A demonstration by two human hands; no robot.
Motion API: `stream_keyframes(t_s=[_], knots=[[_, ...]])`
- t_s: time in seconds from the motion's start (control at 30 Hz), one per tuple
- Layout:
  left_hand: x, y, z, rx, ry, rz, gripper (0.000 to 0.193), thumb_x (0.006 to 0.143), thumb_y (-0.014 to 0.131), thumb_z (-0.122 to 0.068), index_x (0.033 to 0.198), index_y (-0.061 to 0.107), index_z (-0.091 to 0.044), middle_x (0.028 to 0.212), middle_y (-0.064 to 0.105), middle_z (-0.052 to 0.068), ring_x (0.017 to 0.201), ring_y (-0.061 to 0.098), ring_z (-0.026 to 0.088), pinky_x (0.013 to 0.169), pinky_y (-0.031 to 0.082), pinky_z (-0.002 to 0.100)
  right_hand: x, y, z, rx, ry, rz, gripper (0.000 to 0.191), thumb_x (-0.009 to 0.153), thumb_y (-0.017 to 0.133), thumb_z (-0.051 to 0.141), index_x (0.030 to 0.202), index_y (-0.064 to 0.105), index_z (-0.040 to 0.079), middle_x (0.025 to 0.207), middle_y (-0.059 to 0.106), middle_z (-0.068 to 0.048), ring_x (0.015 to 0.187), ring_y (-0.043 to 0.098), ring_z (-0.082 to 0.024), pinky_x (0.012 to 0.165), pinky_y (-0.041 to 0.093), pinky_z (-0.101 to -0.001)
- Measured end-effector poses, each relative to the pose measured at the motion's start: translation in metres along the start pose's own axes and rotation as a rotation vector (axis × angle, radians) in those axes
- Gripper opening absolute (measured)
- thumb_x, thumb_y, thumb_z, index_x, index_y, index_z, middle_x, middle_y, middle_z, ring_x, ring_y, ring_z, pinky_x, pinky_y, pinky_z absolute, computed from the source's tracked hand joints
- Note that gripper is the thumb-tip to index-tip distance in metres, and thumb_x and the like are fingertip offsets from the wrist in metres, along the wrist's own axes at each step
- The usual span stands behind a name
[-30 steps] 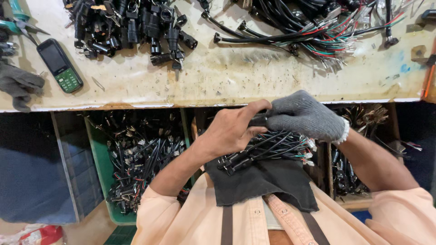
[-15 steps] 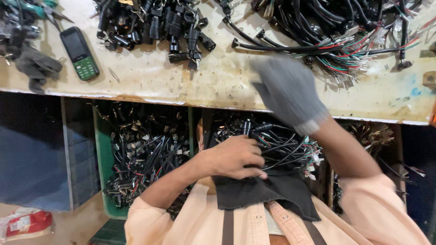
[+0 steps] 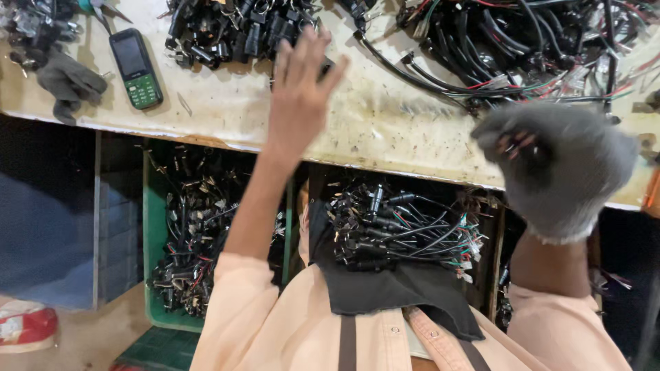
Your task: The person repeatedly picks a black cylindrical component and a short wire harness from piles on a workbench, aligns them, and presses them together to form a connected assembly. The person places each completed unit on the bench and continues the cycle with new parts.
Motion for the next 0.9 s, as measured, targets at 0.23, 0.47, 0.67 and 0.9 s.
stream_keyframes(t_s=[0.23, 0.47, 0.67, 0.9], knots=[[0.004, 0.010, 0.041, -1.041, -0.216, -0.105, 0.027, 0.109, 0.066, -0.025, 0.133, 0.061, -0.014, 0.138, 0.065, 0.006, 0.126, 0.066, 0.021, 0.110, 0.055, 0.035, -0.046, 0.050, -0.039, -0.219, 0.172, 0.204, 0.038, 0.092, 0.070, 0.001, 0.130, 0.063, 0.006, 0.093, 0.068, -0.018, 0.085, 0.069, -0.037, 0.073, 0.053, -0.0430], [-0.053, 0.010, -0.075, -1.427, -0.427, 0.196, 0.040, 0.109, 0.059, -0.042, 0.133, 0.061, -0.009, 0.109, 0.067, 0.004, 0.100, 0.062, 0.017, 0.092, 0.052, 0.031, -0.071, 0.073, -0.059, -0.115, 0.384, 0.234, 0.029, 0.095, 0.071, 0.008, 0.121, 0.059, 0.006, 0.094, 0.071, -0.015, 0.087, 0.073, -0.037, 0.071, 0.055, -0.0421], [-0.056, -0.026, -0.107, -1.241, -0.309, 0.148, 0.032, 0.102, 0.068, -0.017, 0.133, 0.061, -0.009, 0.113, 0.070, 0.012, 0.098, 0.070, 0.030, 0.089, 0.055, 0.035, -0.063, 0.076, -0.034, -0.337, 0.173, 0.328, 0.015, 0.093, 0.069, 0.010, 0.107, 0.065, 0.009, 0.087, 0.067, -0.013, 0.070, 0.067, -0.035, 0.058, 0.049, -0.0451], [-0.053, -0.040, -0.127, -1.040, -0.069, 0.170, 0.042, 0.098, 0.071, -0.018, 0.135, 0.054, -0.008, 0.115, 0.070, 0.017, 0.101, 0.071, 0.036, 0.084, 0.057, 0.041, -0.079, 0.099, -0.045, -0.368, 0.049, 0.778, 0.012, 0.086, 0.065, 0.020, 0.088, 0.063, 0.008, 0.073, 0.065, -0.011, 0.063, 0.066, -0.036, 0.055, 0.049, -0.0474]])
Point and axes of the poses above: each hand's wrist, its own x-axis towards the middle knuckle, its own y-axis out of the palm, z = x × y, the point moved 9 cm from there along x, towards the middle knuckle
